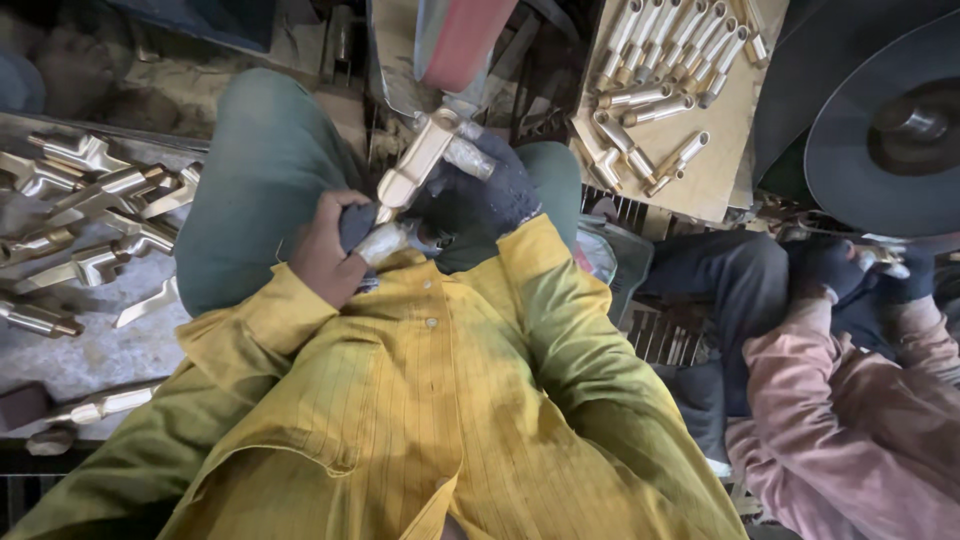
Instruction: The person sits on the floor and repeatedly picks up brass-colored metal parts, pressing them against a rotating grinding wheel to smooth the surfaces. After each part is worked, it is placed on a nearby wooden board.
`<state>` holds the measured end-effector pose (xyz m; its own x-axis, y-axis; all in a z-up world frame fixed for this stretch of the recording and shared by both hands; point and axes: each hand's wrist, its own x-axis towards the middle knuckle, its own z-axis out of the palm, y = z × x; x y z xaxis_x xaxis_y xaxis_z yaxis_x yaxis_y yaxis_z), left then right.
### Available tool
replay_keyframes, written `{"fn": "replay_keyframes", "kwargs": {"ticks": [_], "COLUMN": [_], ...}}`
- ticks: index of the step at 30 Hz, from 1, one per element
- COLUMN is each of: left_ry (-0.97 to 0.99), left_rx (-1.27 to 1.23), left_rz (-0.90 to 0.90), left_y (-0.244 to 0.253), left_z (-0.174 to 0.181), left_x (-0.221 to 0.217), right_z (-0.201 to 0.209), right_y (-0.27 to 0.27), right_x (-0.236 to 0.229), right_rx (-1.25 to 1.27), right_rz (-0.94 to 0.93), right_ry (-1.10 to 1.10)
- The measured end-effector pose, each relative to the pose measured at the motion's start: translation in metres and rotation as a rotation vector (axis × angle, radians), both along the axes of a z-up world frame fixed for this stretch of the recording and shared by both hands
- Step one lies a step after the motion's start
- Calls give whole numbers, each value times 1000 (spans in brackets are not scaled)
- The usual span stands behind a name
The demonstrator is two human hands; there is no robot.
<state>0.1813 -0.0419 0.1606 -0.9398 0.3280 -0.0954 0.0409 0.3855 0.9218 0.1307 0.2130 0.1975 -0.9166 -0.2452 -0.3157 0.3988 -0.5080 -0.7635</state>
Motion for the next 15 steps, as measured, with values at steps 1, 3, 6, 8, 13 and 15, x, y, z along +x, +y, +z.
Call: {"fn": "replay_keyframes", "kwargs": {"ticks": [1, 3, 6, 8, 13, 15], "left_ry": [8, 35, 106, 161, 70, 60], "left_rx": [-15, -35, -37, -26, -79, -107], "left_rz": [9, 38, 76, 78, 77, 69], "left_y": [5, 15, 29, 36, 49, 52], "left_z": [-1, -1, 8, 17, 39, 44], "left_x": [-3, -6, -14, -24, -49, -54], "right_z": [-4, -12, -25, -34, -47, -51], "right_y": [-1, -2, -2, -5, -9, -13], "right_x": [-4, -8, -16, -20, -26, -25], "right_rx": [-19, -60, -111, -136, -180, -192], "right_rz": [-17, -63, -133, -164, -194, -204], "right_ry": [-23, -72, -134, -165, -218, -237]}}
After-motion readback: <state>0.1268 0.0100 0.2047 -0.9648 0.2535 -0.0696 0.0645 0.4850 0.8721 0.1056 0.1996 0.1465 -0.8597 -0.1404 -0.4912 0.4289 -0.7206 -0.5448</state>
